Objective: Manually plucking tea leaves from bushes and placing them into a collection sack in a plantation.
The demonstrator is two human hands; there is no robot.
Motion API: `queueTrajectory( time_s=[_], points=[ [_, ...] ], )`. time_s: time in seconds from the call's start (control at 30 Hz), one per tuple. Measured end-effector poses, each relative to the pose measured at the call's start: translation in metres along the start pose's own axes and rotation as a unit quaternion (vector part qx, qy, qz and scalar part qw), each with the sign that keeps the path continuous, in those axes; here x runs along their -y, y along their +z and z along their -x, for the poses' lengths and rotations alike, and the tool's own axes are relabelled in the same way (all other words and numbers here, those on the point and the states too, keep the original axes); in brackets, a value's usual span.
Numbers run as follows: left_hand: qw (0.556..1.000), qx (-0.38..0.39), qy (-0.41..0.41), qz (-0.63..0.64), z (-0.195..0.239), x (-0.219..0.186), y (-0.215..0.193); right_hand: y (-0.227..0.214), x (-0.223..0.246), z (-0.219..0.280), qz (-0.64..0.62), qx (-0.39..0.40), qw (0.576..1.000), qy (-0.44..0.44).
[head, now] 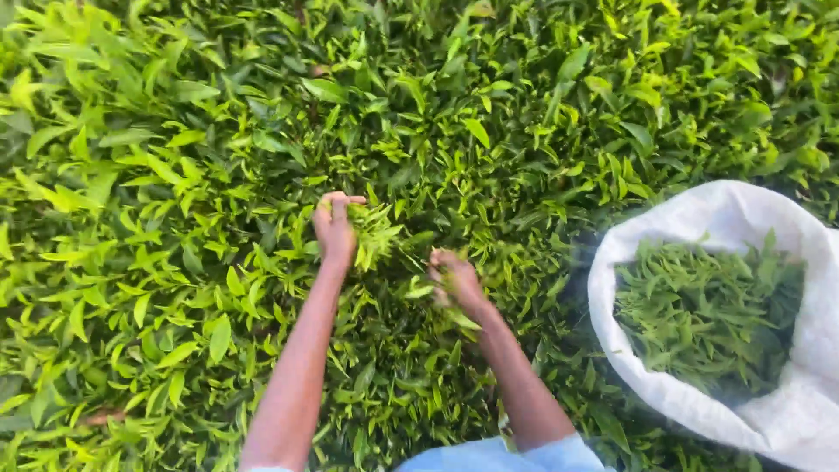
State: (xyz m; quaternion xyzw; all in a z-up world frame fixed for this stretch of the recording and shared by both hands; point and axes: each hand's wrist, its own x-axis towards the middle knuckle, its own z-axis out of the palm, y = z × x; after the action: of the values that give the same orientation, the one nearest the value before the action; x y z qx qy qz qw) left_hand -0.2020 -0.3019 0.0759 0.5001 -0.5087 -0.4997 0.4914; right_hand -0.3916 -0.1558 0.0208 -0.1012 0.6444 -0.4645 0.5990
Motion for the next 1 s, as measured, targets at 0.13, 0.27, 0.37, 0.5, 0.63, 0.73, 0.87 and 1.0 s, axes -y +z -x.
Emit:
queueTrajectory(
  time_s=[0.13, 0.27, 0.37, 0.5, 0.63, 0.73, 0.87, 1.0],
  points=[
    [0.984, -0.118, -0.124, -0.042, -0.083, 0.039, 0.013, -0.009, 0.035, 0.061, 0.006, 0.112, 0.992, -0.062],
    [0.962, -0.029, -0.266, -0.060, -0.110, 0.037, 0.014, -0.025, 0.009, 0.048, -0.008, 0.092, 0.994, -0.062],
    [0.979, -0.028, -0.115, -0.168, -0.135, 0.105, 0.014, -0.038, -0.008, 0.018, -0.012, 0.036, 0.994, -0.103],
    [0.981, 0.086, 0.080, -0.153, -0.023, 0.012, 0.016, -0.029, 0.041, 0.035, -0.007, -0.053, 0.968, -0.246],
    [0.986, 0.111, 0.027, -0.118, 0.027, 0.027, -0.005, -0.008, 0.071, -0.031, 0.040, -0.092, 0.973, -0.207],
    [0.989, 0.108, -0.028, -0.096, 0.038, -0.003, 0.007, 0.008, 0.083, -0.073, 0.054, -0.095, 0.966, -0.234],
    [0.947, 0.219, -0.053, -0.229, 0.034, -0.035, 0.044, -0.013, 0.046, -0.074, -0.073, -0.006, 0.990, -0.116],
    [0.854, 0.301, -0.019, -0.423, 0.005, 0.002, 0.068, -0.048, 0.022, 0.017, -0.194, 0.143, 0.969, -0.050]
  ],
)
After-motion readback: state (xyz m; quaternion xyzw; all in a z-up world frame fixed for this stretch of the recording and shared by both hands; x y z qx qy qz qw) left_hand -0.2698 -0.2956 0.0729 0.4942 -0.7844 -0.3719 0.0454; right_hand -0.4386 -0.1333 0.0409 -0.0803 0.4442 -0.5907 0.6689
